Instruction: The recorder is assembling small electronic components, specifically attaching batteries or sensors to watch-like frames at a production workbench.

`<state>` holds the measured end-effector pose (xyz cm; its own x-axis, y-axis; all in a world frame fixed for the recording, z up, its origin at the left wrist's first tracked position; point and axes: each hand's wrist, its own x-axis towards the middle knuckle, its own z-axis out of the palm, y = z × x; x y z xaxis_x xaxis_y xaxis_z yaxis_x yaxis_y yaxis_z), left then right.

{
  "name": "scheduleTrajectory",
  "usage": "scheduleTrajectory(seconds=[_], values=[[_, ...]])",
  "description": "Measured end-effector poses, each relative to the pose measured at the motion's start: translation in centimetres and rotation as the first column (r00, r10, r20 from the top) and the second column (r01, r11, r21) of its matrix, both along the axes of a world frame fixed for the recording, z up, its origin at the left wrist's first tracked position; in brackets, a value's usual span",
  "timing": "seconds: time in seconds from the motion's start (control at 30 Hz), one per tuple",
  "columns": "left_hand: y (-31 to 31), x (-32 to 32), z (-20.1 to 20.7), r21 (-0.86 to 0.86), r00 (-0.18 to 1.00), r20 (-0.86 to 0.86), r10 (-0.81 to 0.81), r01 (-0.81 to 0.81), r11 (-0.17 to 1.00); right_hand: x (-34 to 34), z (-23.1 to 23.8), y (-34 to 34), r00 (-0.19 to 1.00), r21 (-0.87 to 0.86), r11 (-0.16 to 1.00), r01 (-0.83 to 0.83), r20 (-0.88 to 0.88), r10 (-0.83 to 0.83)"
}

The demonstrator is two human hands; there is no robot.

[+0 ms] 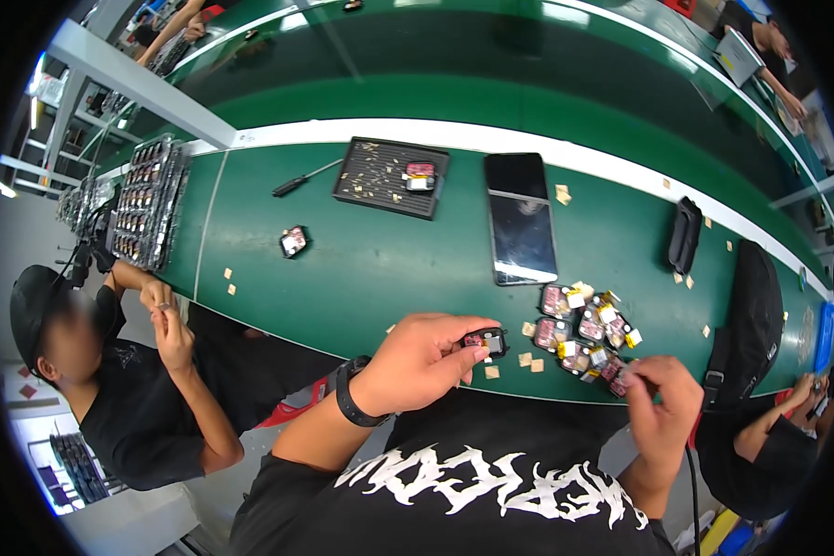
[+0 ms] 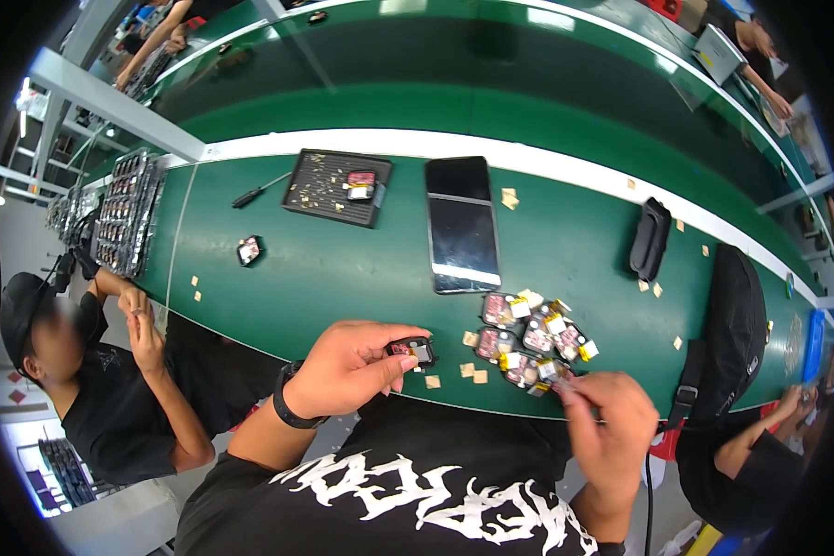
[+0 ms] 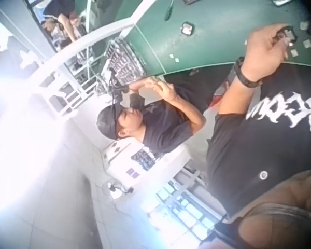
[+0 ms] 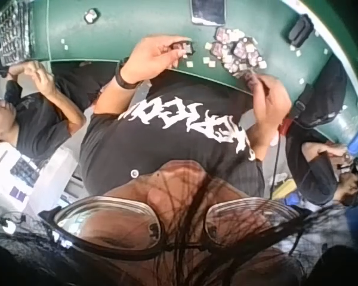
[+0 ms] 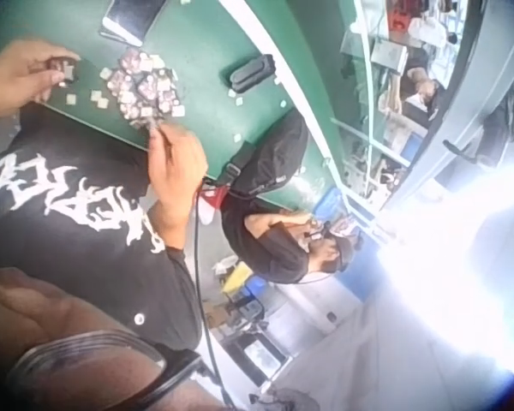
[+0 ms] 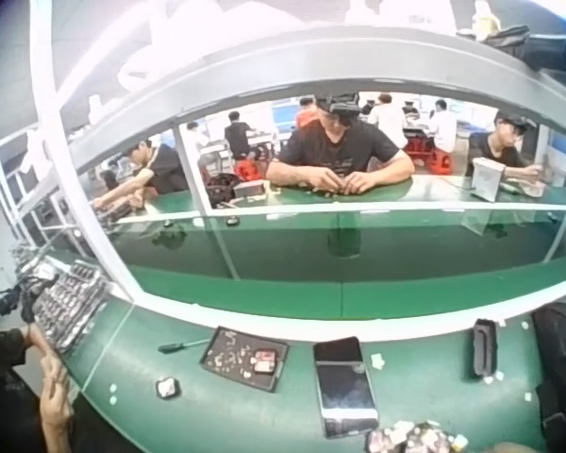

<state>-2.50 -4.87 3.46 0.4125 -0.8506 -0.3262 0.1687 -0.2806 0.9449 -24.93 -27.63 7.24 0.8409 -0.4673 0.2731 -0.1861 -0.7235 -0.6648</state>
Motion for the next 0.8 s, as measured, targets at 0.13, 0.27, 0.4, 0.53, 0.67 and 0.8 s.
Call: scheduleTrajectory(seconds=[0.13, 0.27, 0.4, 0.53, 0.67, 0.8], values=[[1.5, 1.0, 0.2, 0.03, 0.991, -0.012, 0.131, -0.13, 0.991, -1.7, -1.6, -1.1, 0.968, 0.065, 0.965, 0.252, -0.012, -0.252], [3.3, 3.2, -1.3, 0.001, 0.95, 0.011, 0.311, -0.311, 0.95, -2.9, -3.3, -1.4, 0.904, 0.158, 0.894, 0.419, 0.013, -0.427], [5.7, 5.7, -2.9, -0.044, 0.858, 0.188, 0.478, -0.479, 0.877, -2.6, -3.0, -1.4, 0.884, 0.153, 0.871, 0.466, -0.115, -0.453], [7.1, 8.3, -4.0, -0.072, 0.766, 0.402, 0.502, -0.519, 0.851, -3.2, -3.3, -1.1, 0.869, 0.092, 0.87, 0.485, -0.166, -0.466], [7.0, 11.3, -4.7, 0.004, 0.76, 0.465, 0.454, -0.515, 0.857, -3.9, -2.8, -0.7, 0.836, 0.18, 0.829, 0.53, -0.272, -0.476], [7.2, 11.9, -3.5, 0.082, 0.767, 0.446, 0.461, -0.548, 0.833, -3.4, -3.3, -1.0, 0.879, 0.261, 0.851, 0.455, -0.285, -0.382]])
